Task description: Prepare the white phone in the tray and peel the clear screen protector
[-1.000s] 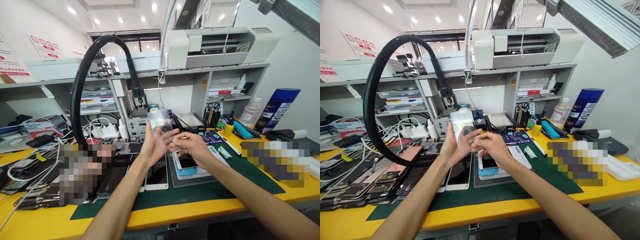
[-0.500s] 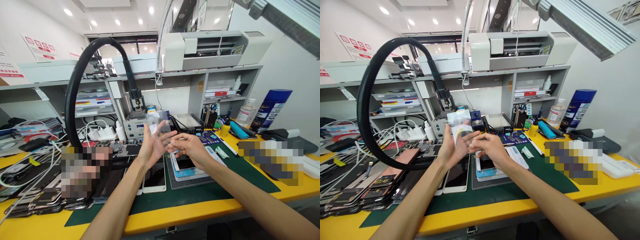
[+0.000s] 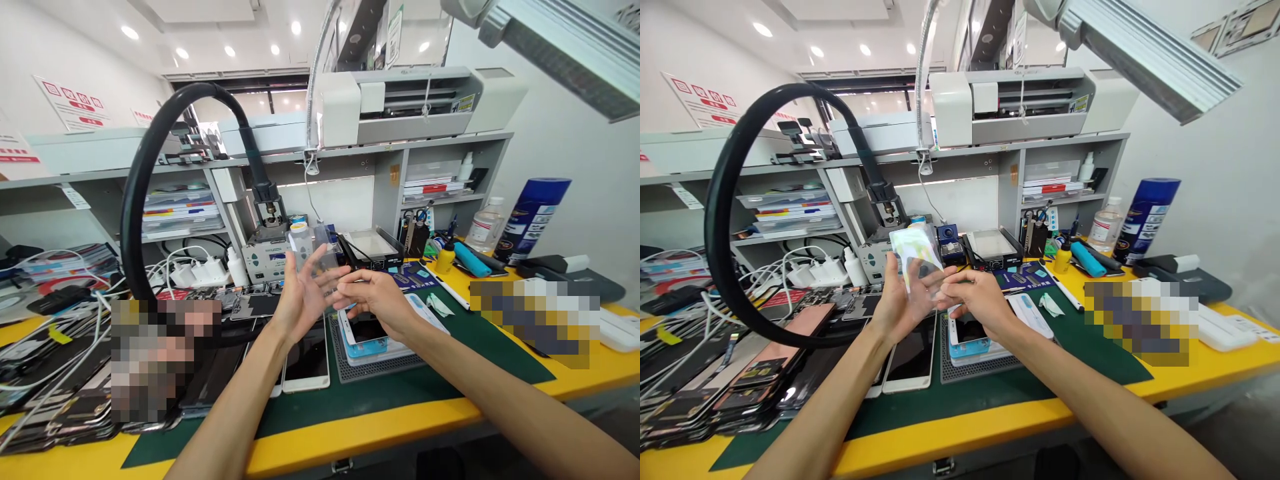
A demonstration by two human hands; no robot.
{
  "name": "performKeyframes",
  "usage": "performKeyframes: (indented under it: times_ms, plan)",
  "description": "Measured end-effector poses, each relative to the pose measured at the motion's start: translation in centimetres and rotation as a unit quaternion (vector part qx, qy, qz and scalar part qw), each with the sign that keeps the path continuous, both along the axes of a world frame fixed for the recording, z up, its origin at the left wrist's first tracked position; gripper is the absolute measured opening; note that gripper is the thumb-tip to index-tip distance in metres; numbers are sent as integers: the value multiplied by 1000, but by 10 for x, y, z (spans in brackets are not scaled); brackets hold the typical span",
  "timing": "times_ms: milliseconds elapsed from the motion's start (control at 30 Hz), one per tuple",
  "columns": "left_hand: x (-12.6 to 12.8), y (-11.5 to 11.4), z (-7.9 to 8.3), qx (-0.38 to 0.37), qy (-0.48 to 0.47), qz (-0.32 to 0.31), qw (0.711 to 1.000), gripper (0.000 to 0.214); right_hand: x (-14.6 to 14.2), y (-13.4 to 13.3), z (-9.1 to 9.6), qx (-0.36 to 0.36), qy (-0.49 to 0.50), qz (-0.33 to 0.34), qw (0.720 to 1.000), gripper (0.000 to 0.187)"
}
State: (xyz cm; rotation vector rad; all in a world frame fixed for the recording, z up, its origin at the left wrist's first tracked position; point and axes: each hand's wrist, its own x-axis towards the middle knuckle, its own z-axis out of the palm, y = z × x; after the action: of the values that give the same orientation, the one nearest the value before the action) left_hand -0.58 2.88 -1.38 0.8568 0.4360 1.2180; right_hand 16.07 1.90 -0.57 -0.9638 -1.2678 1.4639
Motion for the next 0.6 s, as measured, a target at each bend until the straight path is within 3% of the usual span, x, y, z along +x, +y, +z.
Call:
performKeyframes:
  times_ms: [600]
  plan:
    - [5,-5,3,25,45,32,998,79,0,3,-1,-11,-16,-22,1000,4]
